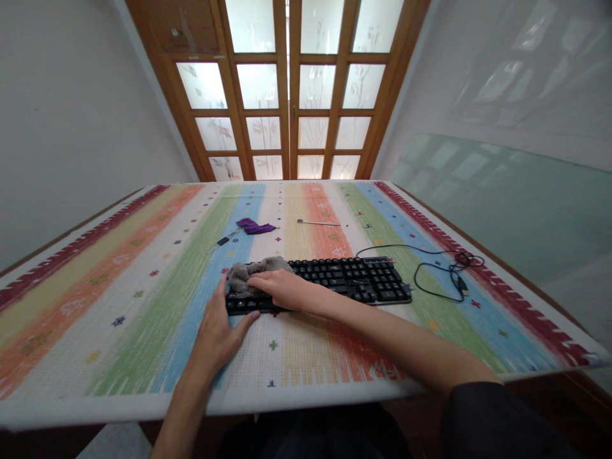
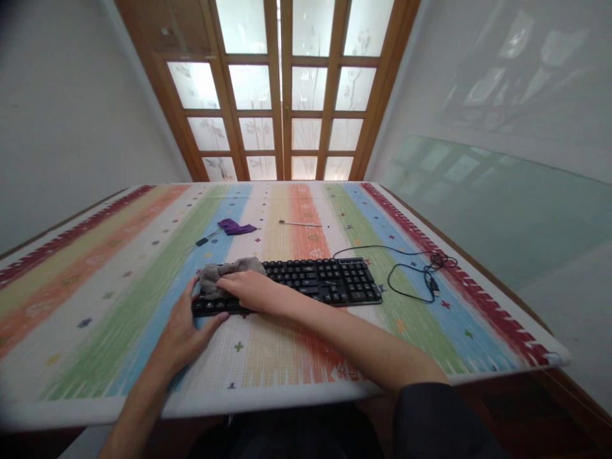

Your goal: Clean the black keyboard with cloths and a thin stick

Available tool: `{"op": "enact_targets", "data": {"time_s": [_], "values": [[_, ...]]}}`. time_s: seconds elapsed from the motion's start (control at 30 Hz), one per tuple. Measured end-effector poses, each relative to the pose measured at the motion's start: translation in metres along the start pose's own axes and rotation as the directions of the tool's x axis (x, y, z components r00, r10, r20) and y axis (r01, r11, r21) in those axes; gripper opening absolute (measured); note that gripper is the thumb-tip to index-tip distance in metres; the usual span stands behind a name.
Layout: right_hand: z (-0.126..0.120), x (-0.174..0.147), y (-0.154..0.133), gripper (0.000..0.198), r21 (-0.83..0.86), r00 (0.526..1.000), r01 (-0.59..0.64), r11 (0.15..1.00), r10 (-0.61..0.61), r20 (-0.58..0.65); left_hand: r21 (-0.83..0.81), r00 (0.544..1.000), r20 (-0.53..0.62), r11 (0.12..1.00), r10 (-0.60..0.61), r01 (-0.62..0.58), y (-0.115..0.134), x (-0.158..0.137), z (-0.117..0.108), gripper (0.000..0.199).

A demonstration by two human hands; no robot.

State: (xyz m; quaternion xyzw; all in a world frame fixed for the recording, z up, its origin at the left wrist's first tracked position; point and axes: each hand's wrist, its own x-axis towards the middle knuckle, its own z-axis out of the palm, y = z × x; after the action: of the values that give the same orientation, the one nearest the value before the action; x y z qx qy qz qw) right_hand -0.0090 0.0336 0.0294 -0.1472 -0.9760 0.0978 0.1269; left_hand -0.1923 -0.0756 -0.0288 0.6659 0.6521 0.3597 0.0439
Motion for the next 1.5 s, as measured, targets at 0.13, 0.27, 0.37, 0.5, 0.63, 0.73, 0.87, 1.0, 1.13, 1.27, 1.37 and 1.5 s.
{"op": "enact_targets", "data": {"time_s": [0.13,0.27,0.37,0.5,0.63,0.73,0.87,1.0,1.13,1.27,1.37,1.5], "values": [[-0.006,-0.014,0.0,0.04,0.011,1.0,-0.022,1.0,0.022,0.013,0.075,0.999,0.051,0.997,0.01,-0.014,-0.003,-0.001,0.0,0.083],[-0.004,-0.027,-0.004,0.039,-0.011,0.997,-0.08,0.997,0.08,-0.01,0.088,0.997,0.073,0.996,0.017,-0.023,-0.004,-0.001,0.0,0.084],[-0.001,-0.039,-0.008,0.037,-0.017,0.987,-0.143,0.99,0.142,-0.08,0.088,0.997,0.069,0.995,0.03,-0.036,-0.004,-0.001,0.0,0.082],[-0.003,-0.056,-0.009,0.039,0.005,0.975,-0.199,0.98,0.198,-0.102,0.091,0.998,0.064,0.995,0.024,-0.03,-0.004,-0.002,0.001,0.082],[-0.01,-0.072,-0.007,0.039,0.007,0.969,-0.228,0.974,0.228,-0.093,0.09,0.996,0.079,0.995,0.039,-0.046,-0.004,-0.001,0.0,0.083],[-0.012,-0.083,-0.007,0.04,-0.014,0.958,-0.271,0.962,0.268,-0.103,0.084,0.997,0.076,0.996,0.03,-0.036,-0.003,-0.001,0.0,0.082],[-0.011,-0.095,-0.009,0.042,-0.018,0.927,-0.351,0.936,0.345,-0.145,0.072,0.996,0.084,0.997,0.017,-0.023,-0.001,-0.001,-0.001,0.081],[-0.011,-0.109,-0.007,0.046,-0.016,0.901,-0.404,0.914,0.395,-0.178,0.063,0.996,0.08,0.997,0.03,-0.035,-0.001,-0.001,-0.002,0.082],[-0.011,-0.126,-0.004,0.04,-0.081,0.877,-0.452,0.888,0.426,-0.223,0.07,0.996,0.087,0.997,0.029,-0.035,-0.001,0.0,-0.002,0.081],[-0.013,-0.144,-0.006,0.038,-0.183,0.858,-0.496,0.849,0.446,-0.255,0.073,0.996,0.081,0.997,0.03,-0.036,0.0,-0.001,-0.001,0.081],[-0.018,-0.156,-0.004,0.031,-0.229,0.838,-0.535,0.813,0.478,-0.262,0.081,0.997,0.079,0.996,0.027,-0.033,0.0,-0.001,0.0,0.082],[-0.03,-0.162,-0.001,0.022,-0.167,0.835,-0.526,0.834,0.47,-0.287,0.088,0.997,0.075,0.995,0.03,-0.036,0.0,0.0,0.0,0.08]]}}
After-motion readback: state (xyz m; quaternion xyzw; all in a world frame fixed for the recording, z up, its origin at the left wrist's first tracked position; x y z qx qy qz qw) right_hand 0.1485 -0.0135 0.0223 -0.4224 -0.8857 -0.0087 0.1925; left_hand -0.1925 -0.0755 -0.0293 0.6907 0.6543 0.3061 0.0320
